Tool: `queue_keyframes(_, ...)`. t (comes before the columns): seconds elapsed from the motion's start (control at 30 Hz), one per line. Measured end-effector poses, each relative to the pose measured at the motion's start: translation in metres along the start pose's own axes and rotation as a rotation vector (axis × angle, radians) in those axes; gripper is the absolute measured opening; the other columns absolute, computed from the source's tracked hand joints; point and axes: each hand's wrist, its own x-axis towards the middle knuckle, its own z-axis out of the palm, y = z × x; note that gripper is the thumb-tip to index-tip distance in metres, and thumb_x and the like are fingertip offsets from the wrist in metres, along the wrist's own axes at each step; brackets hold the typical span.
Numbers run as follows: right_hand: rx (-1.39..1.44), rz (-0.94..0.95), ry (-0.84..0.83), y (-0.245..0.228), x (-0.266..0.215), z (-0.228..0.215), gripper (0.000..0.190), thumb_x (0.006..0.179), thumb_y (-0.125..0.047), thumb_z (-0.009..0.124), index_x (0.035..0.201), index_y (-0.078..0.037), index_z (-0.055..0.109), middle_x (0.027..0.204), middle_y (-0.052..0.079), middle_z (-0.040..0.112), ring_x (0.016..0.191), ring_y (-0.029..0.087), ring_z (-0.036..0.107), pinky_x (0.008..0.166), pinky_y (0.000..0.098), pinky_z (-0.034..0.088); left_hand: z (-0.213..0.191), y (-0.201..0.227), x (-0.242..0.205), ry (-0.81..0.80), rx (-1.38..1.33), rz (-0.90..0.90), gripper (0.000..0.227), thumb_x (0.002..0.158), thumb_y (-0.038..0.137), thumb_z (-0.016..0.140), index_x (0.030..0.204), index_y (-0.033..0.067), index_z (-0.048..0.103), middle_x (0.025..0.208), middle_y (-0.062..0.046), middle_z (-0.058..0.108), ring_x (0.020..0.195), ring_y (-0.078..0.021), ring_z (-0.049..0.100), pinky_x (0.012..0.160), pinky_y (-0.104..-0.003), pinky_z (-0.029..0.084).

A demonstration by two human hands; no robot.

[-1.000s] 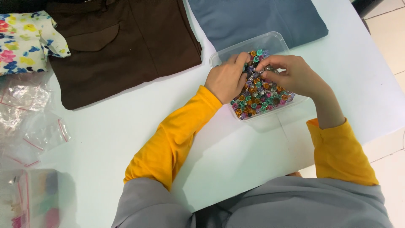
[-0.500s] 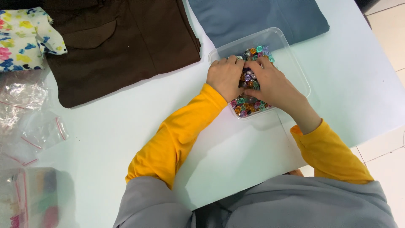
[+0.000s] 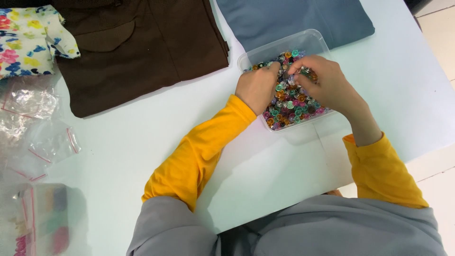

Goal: Sorting and counting small buttons before placing them into plastic bags

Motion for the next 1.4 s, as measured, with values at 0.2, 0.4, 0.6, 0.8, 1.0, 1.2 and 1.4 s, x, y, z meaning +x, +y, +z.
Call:
queue_keyframes(0.2,-0.090,0.003,0.008,-0.017,-0.001,-0.011,0.031,0.087,0.000,0.077,0.117,-0.006,0.072,0.131,0.023,0.065,0.104,0.043,0.067,0.083,0.0492,0.055,-0.031,0.009,-0.005,0.078,-0.114,0.007,0.061,0.091,0.007,0.070,0.143,0.0022,0.039,0.124,-0.027,0.063,0.094,-0.0420,0.076,0.084,-0.054,0.061)
queue_keyframes(0.4,-0.042,0.087,-0.216,-0.013,0.000,0.016,0.024,0.083,-0.006,0.079,0.106,-0.001,0.072,0.109,0.022,0.071,0.094,0.037,0.072,0.073,0.0464,0.058,-0.007,-0.015,-0.003,0.033,-0.145,0.065,0.018,0.077,0.029,0.074,0.091,0.0206,0.065,0.082,0.001,0.062,0.072,-0.0262,0.073,0.079,-0.041,0.055)
queue_keyframes(0.6,-0.213,0.075,-0.226,-0.015,-0.002,0.033,0.023,0.083,-0.011,0.081,0.102,-0.002,0.070,0.094,0.014,0.070,0.088,0.034,0.074,0.069,0.0490,0.059,0.000,-0.008,-0.002,-0.049,0.024,0.043,0.020,0.067,0.035,0.074,0.083,0.0237,0.073,0.078,0.000,0.067,0.075,-0.0248,0.071,0.077,-0.038,0.042)
queue_keyframes(0.8,-0.067,0.112,-0.216,-0.015,0.005,0.024,0.011,0.092,-0.008,0.074,0.102,-0.004,0.073,0.086,0.014,0.074,0.082,0.033,0.073,0.072,0.0439,0.058,0.009,-0.008,0.001,-0.072,0.028,-0.002,0.015,0.068,0.035,0.075,0.080,0.0293,0.067,0.072,0.005,0.069,0.075,-0.0250,0.072,0.077,-0.038,0.042)
queue_keyframes(1.0,0.129,0.043,0.029,-0.021,0.004,0.005,0.017,0.098,0.005,0.069,0.114,0.001,0.073,0.091,0.019,0.073,0.088,0.034,0.073,0.073,0.0404,0.059,-0.026,0.004,-0.011,0.214,-0.336,0.001,0.060,0.085,0.023,0.067,0.140,0.0163,0.041,0.098,-0.005,0.077,0.084,-0.0289,0.076,0.084,-0.040,0.051)
queue_keyframes(1.2,0.301,-0.002,0.194,-0.052,0.011,0.011,0.019,0.103,0.004,0.068,0.120,-0.001,0.072,0.094,0.014,0.074,0.095,0.025,0.074,0.080,0.0317,0.061,-0.017,0.002,-0.010,0.483,-0.649,0.001,0.036,0.095,0.030,0.072,0.128,0.0224,0.058,0.096,0.006,0.076,0.075,-0.0162,0.075,0.082,-0.034,0.054)
queue_keyframes(1.4,0.243,-0.179,0.257,-0.075,0.022,0.024,0.022,0.099,0.016,0.066,0.120,0.010,0.070,0.097,0.021,0.073,0.091,0.035,0.073,0.078,0.0390,0.062,-0.019,-0.007,-0.023,0.733,-0.891,0.011,0.031,0.099,0.016,0.073,0.130,0.0235,0.069,0.106,0.004,0.079,0.084,-0.0095,0.077,0.081,-0.022,0.059)
